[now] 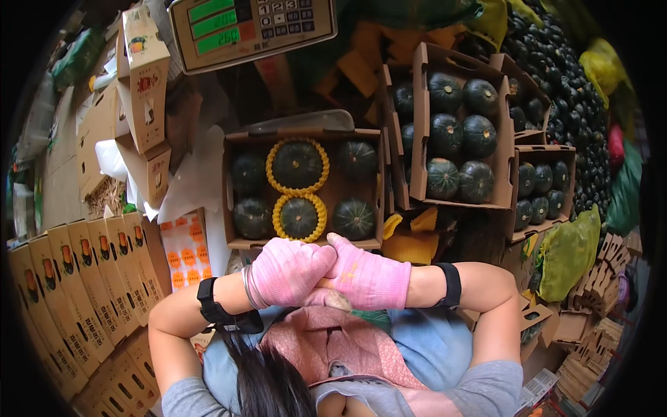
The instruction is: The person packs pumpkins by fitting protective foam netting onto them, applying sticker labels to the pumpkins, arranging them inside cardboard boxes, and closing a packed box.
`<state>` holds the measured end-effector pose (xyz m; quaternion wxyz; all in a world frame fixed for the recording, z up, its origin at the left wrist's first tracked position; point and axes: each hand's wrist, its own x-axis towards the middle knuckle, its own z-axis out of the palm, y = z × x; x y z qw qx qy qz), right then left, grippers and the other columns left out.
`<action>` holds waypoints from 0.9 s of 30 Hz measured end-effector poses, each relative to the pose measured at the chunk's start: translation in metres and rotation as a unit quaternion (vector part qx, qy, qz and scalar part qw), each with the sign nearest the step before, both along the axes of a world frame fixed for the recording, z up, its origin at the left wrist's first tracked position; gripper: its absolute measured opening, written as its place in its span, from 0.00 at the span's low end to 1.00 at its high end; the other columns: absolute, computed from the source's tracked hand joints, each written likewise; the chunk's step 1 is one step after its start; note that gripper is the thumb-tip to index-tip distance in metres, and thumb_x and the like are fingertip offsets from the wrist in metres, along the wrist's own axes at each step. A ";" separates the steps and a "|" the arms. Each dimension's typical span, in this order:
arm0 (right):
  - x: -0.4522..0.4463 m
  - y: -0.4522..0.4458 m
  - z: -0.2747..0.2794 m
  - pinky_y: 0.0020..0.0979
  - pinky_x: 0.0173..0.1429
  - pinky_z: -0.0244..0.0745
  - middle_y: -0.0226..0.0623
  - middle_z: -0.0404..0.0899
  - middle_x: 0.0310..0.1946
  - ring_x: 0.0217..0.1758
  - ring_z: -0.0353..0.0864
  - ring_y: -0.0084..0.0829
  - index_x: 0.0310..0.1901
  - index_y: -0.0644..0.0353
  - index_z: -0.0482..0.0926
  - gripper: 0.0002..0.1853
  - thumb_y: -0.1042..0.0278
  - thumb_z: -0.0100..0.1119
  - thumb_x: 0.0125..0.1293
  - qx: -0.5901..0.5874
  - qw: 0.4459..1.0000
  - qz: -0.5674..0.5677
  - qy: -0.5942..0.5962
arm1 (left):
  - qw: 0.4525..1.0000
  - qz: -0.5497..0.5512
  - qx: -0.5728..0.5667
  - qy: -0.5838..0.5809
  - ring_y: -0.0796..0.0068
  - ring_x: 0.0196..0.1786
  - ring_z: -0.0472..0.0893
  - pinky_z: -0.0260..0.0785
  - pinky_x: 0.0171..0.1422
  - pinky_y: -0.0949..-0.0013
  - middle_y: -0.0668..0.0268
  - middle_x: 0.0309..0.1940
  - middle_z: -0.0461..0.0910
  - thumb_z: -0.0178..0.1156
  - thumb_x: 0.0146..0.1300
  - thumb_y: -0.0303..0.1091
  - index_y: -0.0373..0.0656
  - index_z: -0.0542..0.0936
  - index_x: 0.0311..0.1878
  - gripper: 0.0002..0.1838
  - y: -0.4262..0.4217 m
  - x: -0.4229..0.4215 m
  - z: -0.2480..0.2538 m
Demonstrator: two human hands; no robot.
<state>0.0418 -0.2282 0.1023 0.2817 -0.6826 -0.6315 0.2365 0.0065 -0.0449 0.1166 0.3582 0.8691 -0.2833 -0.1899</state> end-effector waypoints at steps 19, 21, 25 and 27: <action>-0.005 -0.002 0.003 0.42 0.37 0.75 0.43 0.80 0.33 0.34 0.81 0.46 0.41 0.52 0.78 0.12 0.57 0.54 0.58 -0.146 0.981 -0.006 0.130 | 0.995 -0.061 -0.010 0.083 0.48 0.23 0.78 0.68 0.24 0.55 0.54 0.17 0.75 0.49 0.59 0.69 0.40 0.74 0.31 0.34 -0.005 -0.009 -0.009; -0.009 -0.006 0.003 0.42 0.37 0.73 0.42 0.79 0.31 0.34 0.80 0.44 0.42 0.52 0.78 0.13 0.56 0.53 0.59 -0.158 0.984 -0.012 0.075 | 0.994 -0.086 0.023 0.056 0.52 0.23 0.79 0.69 0.23 0.56 0.56 0.17 0.76 0.53 0.60 0.61 0.41 0.73 0.31 0.27 -0.007 -0.006 -0.004; -0.013 -0.008 0.001 0.41 0.36 0.69 0.38 0.76 0.29 0.34 0.78 0.39 0.42 0.51 0.78 0.14 0.53 0.52 0.59 -0.162 0.987 -0.017 -0.013 | 0.996 -0.081 0.042 -0.001 0.57 0.22 0.81 0.69 0.22 0.56 0.59 0.17 0.77 0.57 0.52 0.40 0.43 0.73 0.31 0.10 -0.006 -0.006 -0.007; -0.010 -0.009 0.004 0.40 0.36 0.69 0.37 0.76 0.29 0.34 0.77 0.38 0.41 0.52 0.78 0.14 0.54 0.53 0.59 -0.142 0.989 -0.011 -0.046 | 0.996 -0.083 0.042 -0.006 0.57 0.22 0.81 0.69 0.22 0.56 0.59 0.17 0.77 0.56 0.54 0.41 0.43 0.74 0.33 0.11 -0.003 -0.004 -0.006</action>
